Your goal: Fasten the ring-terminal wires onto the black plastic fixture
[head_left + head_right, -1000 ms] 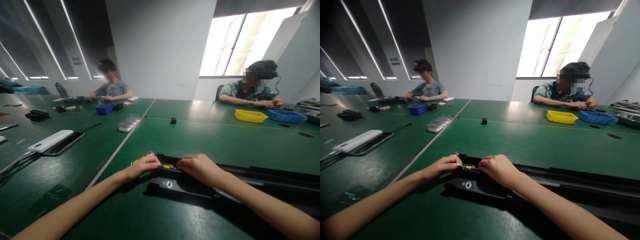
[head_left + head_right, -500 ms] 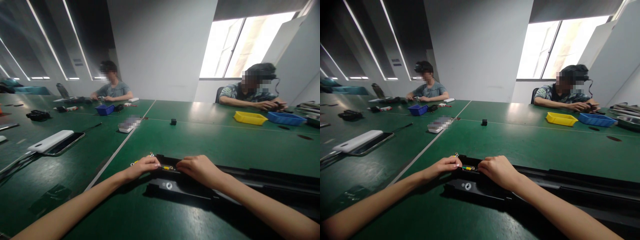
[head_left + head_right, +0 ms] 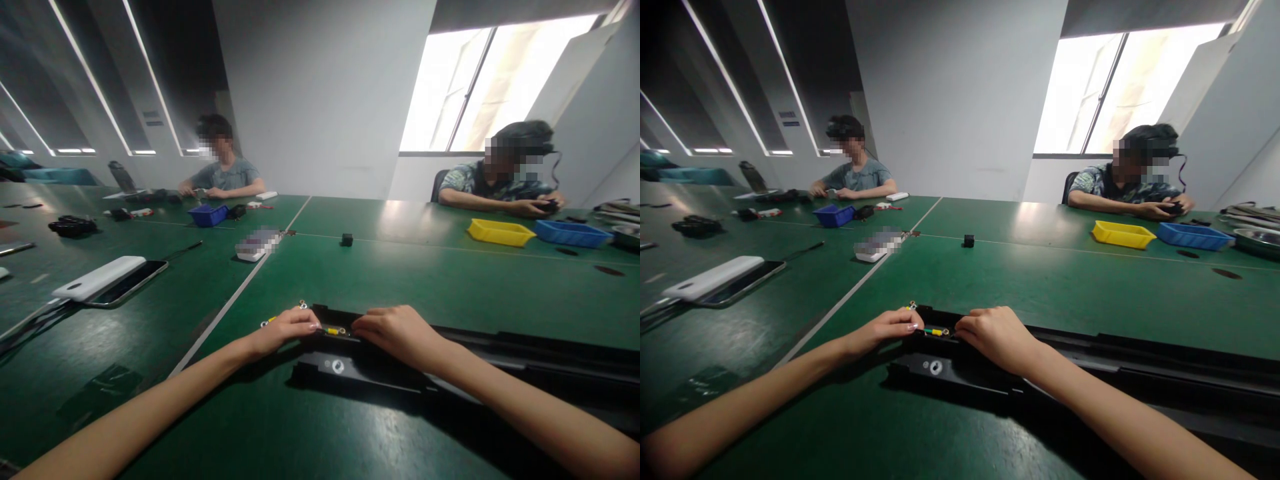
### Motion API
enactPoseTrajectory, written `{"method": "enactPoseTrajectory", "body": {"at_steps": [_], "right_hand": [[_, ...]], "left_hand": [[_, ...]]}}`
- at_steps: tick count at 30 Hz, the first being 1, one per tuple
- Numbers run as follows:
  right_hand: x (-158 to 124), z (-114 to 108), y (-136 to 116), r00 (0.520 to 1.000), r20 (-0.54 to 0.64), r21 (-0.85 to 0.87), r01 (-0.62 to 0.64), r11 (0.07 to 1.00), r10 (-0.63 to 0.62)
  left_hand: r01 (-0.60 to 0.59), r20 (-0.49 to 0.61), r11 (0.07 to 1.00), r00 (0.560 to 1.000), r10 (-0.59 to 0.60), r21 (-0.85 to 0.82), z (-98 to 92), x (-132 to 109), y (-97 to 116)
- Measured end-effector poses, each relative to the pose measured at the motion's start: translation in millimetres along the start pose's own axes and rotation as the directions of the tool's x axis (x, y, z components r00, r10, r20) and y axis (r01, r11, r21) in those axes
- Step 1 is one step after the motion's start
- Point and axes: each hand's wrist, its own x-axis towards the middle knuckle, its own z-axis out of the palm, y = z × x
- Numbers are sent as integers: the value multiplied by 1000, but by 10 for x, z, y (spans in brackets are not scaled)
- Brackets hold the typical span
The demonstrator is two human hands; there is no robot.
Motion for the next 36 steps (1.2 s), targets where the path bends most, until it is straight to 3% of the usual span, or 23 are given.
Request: {"method": "enactPoseTrajectory", "body": {"at_steps": [16, 25, 31, 36], "right_hand": [[-16, 6, 5, 999, -38, -45, -40, 998, 38], [33, -8, 10, 998, 2, 44, -65, 997, 65], [25, 33, 21, 998, -18, 4, -65, 998, 65], [76, -56, -11, 999, 42, -42, -24, 999, 25]], "left_hand": [[5, 7, 1000, 1000, -5, -22, 0, -4, 13], [-1, 5, 998, 1000, 1, -70, 11, 14, 28], [-14, 1, 997, 1000, 14, -76, 2, 15, -35], [-22, 4, 996, 1000, 23, -84, -12, 40, -84]]}}
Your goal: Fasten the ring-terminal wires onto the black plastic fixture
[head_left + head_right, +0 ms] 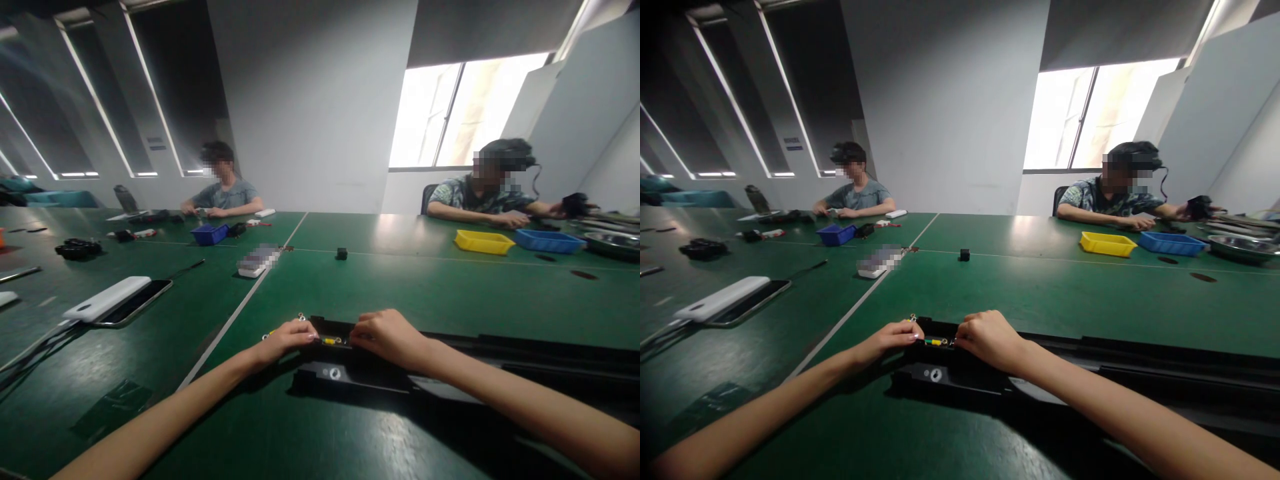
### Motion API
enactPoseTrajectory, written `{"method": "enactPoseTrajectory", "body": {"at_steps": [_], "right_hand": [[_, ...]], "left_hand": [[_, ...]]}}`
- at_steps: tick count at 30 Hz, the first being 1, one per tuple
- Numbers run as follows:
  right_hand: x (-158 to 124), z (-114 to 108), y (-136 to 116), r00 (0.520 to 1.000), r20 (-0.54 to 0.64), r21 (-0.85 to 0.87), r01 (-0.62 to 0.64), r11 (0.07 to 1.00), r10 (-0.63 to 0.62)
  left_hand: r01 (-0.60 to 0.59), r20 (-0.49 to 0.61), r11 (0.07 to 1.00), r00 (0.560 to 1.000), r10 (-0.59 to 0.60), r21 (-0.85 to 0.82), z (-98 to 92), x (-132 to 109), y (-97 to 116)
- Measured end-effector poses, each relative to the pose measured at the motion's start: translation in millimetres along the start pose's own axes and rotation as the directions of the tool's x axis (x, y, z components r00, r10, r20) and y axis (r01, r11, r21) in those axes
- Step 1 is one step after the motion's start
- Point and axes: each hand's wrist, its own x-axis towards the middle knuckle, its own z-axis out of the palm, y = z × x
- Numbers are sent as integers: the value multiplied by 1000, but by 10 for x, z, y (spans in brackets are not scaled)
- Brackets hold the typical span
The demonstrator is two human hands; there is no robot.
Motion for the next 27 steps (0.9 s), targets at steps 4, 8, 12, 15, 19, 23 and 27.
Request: {"method": "enactPoseTrajectory", "body": {"at_steps": [4, 8, 12, 15, 19, 23, 27], "right_hand": [[58, -63, 25, 995, 40, -56, 89, 994, -87], [89, -58, 92, 985, 6, -41, 171, 984, -171], [105, -54, 125, 965, -9, -77, 261, 962, -262], [108, -52, 134, 956, -19, -118, 289, 950, -293], [90, -34, 154, 953, -48, -148, 289, 946, -298], [58, -36, 157, 954, -59, -128, 285, 950, -294], [48, -46, 153, 959, -58, -96, 270, 958, -276]], "left_hand": [[12, -3, 1000, 1000, -12, -5, 4, 8, 2], [18, -18, 1000, 1000, -18, 9, 10, 9, 11], [19, -27, 1000, 999, -18, 25, 9, 16, 5], [16, -28, 1000, 999, -16, 26, 3, 22, -14], [3, -23, 1000, 1000, -3, 21, -10, 30, -62], [1, -23, 1000, 1000, 0, 25, -29, 30, -100], [-4, -14, 1000, 1000, 4, 19, -41, 21, -93]]}}
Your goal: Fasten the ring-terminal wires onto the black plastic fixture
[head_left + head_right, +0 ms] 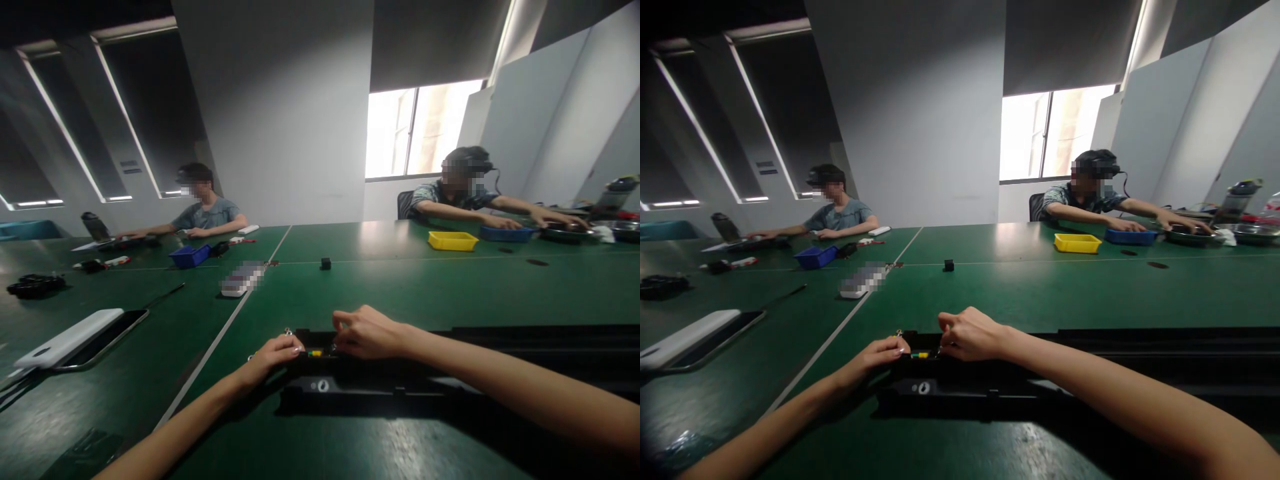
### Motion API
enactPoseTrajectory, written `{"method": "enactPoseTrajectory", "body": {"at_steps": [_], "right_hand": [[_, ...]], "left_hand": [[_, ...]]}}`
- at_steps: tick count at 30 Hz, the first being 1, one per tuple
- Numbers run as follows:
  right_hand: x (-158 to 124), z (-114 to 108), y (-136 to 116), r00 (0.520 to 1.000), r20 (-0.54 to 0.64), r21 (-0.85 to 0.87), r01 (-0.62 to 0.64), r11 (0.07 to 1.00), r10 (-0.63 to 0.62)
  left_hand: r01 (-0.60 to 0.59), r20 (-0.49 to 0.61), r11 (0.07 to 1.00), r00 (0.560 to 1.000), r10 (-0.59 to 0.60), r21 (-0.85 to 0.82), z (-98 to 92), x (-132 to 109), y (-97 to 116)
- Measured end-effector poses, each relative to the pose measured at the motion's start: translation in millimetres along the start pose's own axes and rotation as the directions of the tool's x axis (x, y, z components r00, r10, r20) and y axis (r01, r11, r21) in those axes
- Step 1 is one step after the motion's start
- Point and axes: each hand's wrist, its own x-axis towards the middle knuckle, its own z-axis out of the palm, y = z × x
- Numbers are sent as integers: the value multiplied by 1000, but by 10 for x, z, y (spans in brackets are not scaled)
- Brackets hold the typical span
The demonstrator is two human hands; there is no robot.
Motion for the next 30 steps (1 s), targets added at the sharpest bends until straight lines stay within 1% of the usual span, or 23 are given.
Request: {"method": "enactPoseTrajectory", "body": {"at_steps": [6, 15, 23, 30], "right_hand": [[4, 34, 11, 1000, -16, 35, -16, 999, 16], [-21, 78, 15, 999, -15, 53, -38, 998, 38], [-27, 99, 12, 999, 5, 29, -44, 999, 44], [-15, 91, -4, 996, 21, 22, -89, 996, 89]], "left_hand": [[5, 8, 1000, 1000, -5, 0, -3, -13, 18], [-9, -2, 998, 1000, 9, 61, 19, -36, 62], [-23, -10, 995, 1000, 24, 95, 15, -33, 41], [-16, -13, 996, 1000, 18, 84, 28, -30, 65]]}}
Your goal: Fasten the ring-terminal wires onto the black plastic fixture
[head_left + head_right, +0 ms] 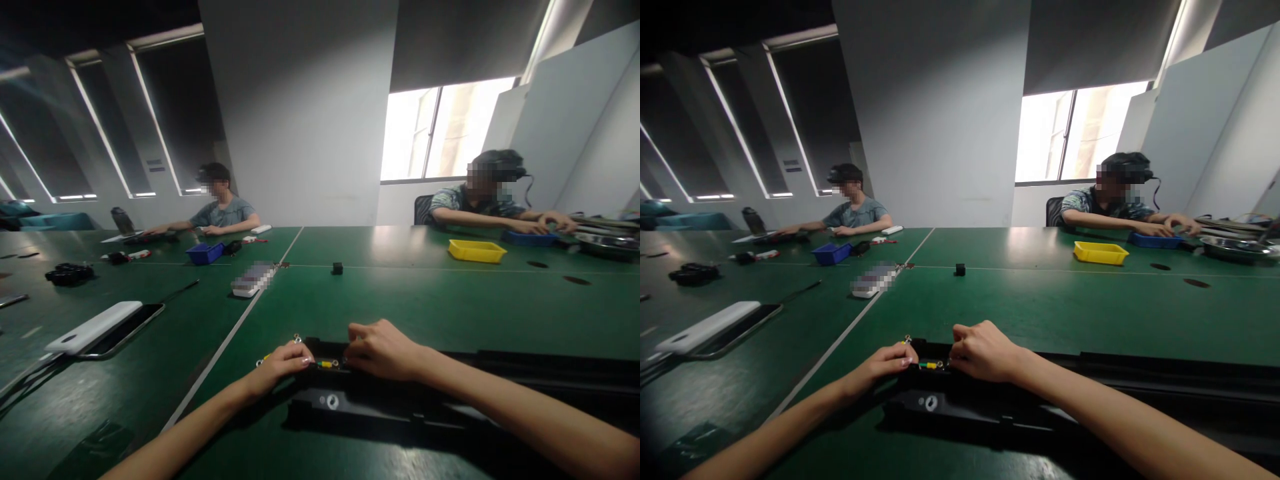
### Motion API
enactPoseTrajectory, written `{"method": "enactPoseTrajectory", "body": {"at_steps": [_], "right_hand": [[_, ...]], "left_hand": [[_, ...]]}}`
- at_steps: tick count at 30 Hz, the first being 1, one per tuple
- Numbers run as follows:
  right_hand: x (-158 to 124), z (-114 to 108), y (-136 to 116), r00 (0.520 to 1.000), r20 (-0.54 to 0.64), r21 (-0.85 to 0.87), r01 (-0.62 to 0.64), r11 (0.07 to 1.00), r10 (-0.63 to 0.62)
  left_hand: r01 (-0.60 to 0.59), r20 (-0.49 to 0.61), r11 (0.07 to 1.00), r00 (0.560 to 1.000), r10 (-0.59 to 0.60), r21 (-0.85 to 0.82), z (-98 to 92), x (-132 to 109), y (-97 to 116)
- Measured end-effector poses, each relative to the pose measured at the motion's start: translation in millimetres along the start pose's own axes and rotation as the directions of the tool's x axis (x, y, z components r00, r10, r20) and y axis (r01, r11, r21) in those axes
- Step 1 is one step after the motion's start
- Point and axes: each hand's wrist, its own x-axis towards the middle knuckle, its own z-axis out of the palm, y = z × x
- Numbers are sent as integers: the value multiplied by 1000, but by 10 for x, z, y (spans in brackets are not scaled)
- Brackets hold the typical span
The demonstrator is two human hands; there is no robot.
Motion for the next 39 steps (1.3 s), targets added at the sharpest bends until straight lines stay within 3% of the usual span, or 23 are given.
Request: {"method": "enactPoseTrajectory", "body": {"at_steps": [6, 15, 31, 39], "right_hand": [[-3, -9, -6, 1000, 4, -8, -27, 1000, 27], [-42, -129, 4, 996, 24, 32, 89, 996, -89], [-37, -101, 13, 998, 65, 19, -1, 1000, -1], [-48, -100, 44, 998, 58, 25, 31, 999, -32]], "left_hand": [[8, 2, 1000, 1000, -8, -11, 12, -10, 10], [2, 2, 1000, 1000, -2, -9, 16, -19, 21], [17, -4, 1000, 1000, -17, -11, 31, -18, 51], [9, 11, 1000, 1000, -9, -17, 43, -18, 70]]}}
